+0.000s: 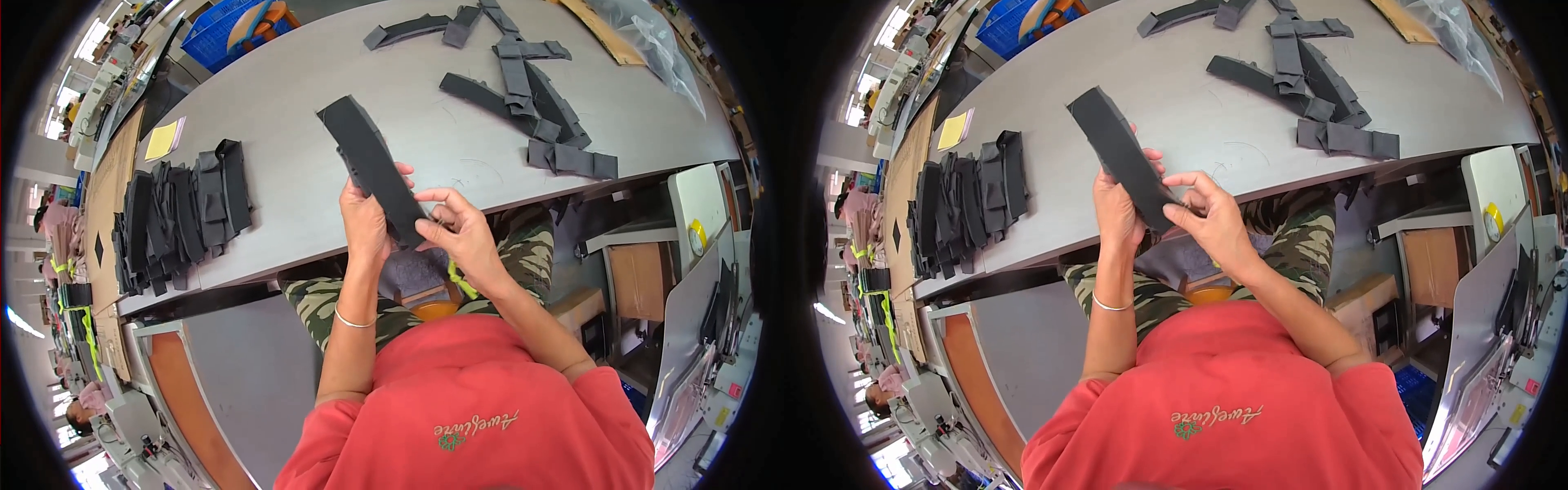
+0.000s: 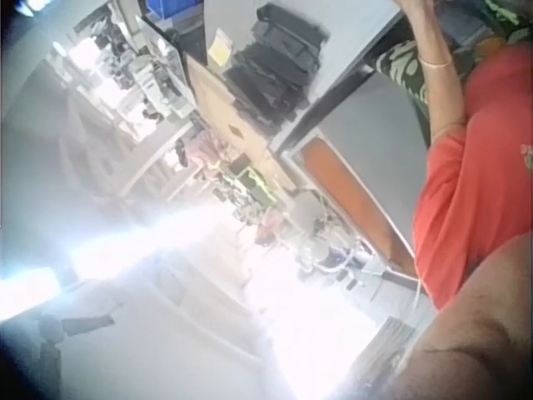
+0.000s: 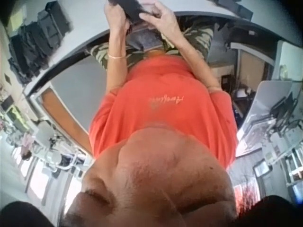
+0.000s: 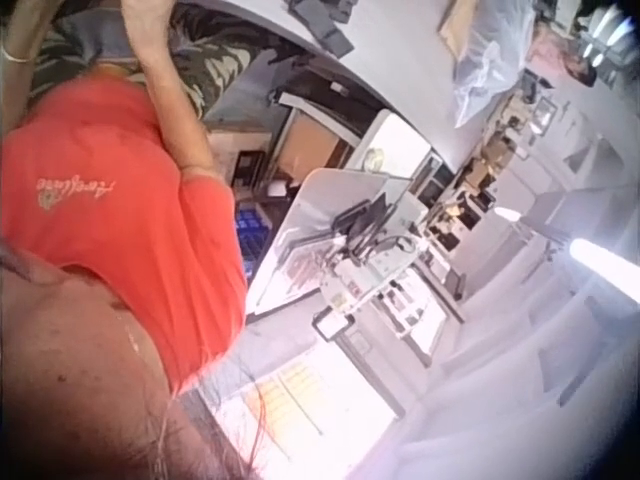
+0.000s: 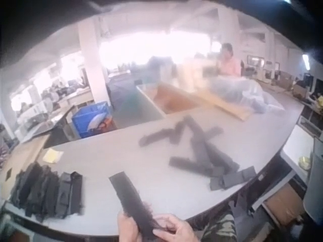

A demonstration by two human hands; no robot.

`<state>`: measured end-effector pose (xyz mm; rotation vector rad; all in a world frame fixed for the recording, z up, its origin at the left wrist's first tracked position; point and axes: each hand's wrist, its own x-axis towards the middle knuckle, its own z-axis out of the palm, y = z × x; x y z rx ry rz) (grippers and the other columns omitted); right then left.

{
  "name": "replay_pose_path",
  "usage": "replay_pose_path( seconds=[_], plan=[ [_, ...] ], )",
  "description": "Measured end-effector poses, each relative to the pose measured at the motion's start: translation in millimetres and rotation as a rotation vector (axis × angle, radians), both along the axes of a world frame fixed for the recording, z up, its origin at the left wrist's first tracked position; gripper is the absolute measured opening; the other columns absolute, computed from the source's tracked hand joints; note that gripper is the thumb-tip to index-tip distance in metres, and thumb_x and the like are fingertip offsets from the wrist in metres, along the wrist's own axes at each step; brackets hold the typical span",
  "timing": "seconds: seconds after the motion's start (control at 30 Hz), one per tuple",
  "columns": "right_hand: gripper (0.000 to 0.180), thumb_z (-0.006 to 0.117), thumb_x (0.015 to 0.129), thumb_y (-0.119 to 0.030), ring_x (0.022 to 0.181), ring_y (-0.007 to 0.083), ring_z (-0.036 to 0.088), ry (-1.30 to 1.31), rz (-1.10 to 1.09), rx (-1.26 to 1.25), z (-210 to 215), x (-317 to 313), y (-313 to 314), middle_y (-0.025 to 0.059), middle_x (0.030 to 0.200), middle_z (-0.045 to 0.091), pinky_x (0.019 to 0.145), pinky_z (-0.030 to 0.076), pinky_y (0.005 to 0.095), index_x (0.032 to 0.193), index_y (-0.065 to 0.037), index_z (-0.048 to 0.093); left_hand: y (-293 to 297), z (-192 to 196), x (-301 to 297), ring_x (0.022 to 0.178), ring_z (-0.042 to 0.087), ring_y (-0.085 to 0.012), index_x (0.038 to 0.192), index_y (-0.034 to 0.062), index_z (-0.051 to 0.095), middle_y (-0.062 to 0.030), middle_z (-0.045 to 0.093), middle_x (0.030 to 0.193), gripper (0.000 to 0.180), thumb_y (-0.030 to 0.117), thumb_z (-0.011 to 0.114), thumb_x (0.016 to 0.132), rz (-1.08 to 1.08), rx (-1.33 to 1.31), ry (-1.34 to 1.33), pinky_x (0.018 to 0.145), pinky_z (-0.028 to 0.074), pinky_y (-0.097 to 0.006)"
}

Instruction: Trimming excess threads and inspecting fabric straps at a workbench.

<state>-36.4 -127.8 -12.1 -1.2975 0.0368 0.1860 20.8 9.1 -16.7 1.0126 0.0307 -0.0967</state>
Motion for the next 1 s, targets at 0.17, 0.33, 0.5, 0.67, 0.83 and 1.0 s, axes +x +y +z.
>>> replay_pose_path(
  seconds=[0.17, 0.33, 0.5, 0.67, 0.83, 1.0],
  plan=[
    [0.021, 0.061, 0.090, -0.005, 0.068, 0.0017, 0.051, -0.074, -0.173, 0.150, 11, 2, -8, -0.0041, 0.077, 0.053, 0.055, 0.043, 0.0174, 0.111, -0.005, 0.057, -7, 2, -13, 0.083, 0.060, -0.0129, 0.132, 0.0017, 0.046, -0.0089, 0.063, 0.100, 0.042, 0.011, 0.057, 0.092, -0.113, -0.083, 0.130, 0.067, 0.050, -0.025],
    [0.020, 0.061, 0.090, -0.008, 0.068, 0.0019, 0.049, -0.019, -0.221, 0.230, 18, 2, -18, -0.0044, 0.078, 0.052, 0.057, 0.040, 0.0168, 0.110, -0.006, 0.057, 2, -13, -34, 0.087, 0.058, -0.0142, 0.136, 0.0039, 0.035, -0.0081, 0.056, 0.110, 0.053, 0.013, 0.059, 0.091, -0.195, 0.058, 0.194, 0.071, 0.048, -0.027],
    [0.018, 0.062, 0.090, -0.009, 0.069, 0.0007, 0.046, -0.035, -0.214, 0.261, 7, 6, -19, -0.0062, 0.077, 0.050, 0.060, 0.036, 0.0157, 0.107, -0.006, 0.059, -8, -3, -39, 0.084, 0.057, -0.0115, 0.131, 0.0044, 0.035, -0.0061, 0.054, 0.107, 0.050, 0.010, 0.061, 0.089, -0.109, 0.104, 0.142, 0.067, 0.046, -0.023],
    [0.018, 0.062, 0.090, -0.009, 0.069, 0.0014, 0.048, -0.005, -0.153, 0.314, 4, 2, -17, -0.0059, 0.077, 0.050, 0.058, 0.038, 0.0169, 0.108, -0.007, 0.060, -15, -11, -37, 0.092, 0.063, -0.0187, 0.122, 0.0047, 0.043, -0.0097, 0.056, 0.112, 0.036, 0.012, 0.059, 0.091, -0.243, 0.058, 0.119, 0.074, 0.057, -0.037],
    [0.028, 0.064, 0.088, -0.010, 0.077, 0.0052, 0.053, -0.127, -0.007, -0.145, 13, 6, -33, -0.0024, 0.082, 0.053, 0.066, 0.043, 0.0207, 0.116, -0.006, 0.058, -10, -11, -33, 0.084, 0.063, -0.0174, 0.106, 0.0030, 0.055, -0.0093, 0.061, 0.100, 0.017, 0.008, 0.058, 0.090, -0.117, -0.058, 0.097, 0.063, 0.057, -0.033],
    [0.030, 0.066, 0.087, -0.012, 0.088, 0.0093, 0.054, -0.354, -0.146, -0.461, 14, 16, -45, 0.0022, 0.098, 0.061, 0.080, 0.044, 0.0234, 0.115, -0.004, 0.061, -5, 2, -32, 0.075, 0.063, -0.0172, 0.097, 0.0018, 0.058, -0.0111, 0.062, 0.094, 0.011, 0.004, 0.061, 0.087, -0.182, -0.186, 0.088, 0.053, 0.054, -0.029]
  ],
)
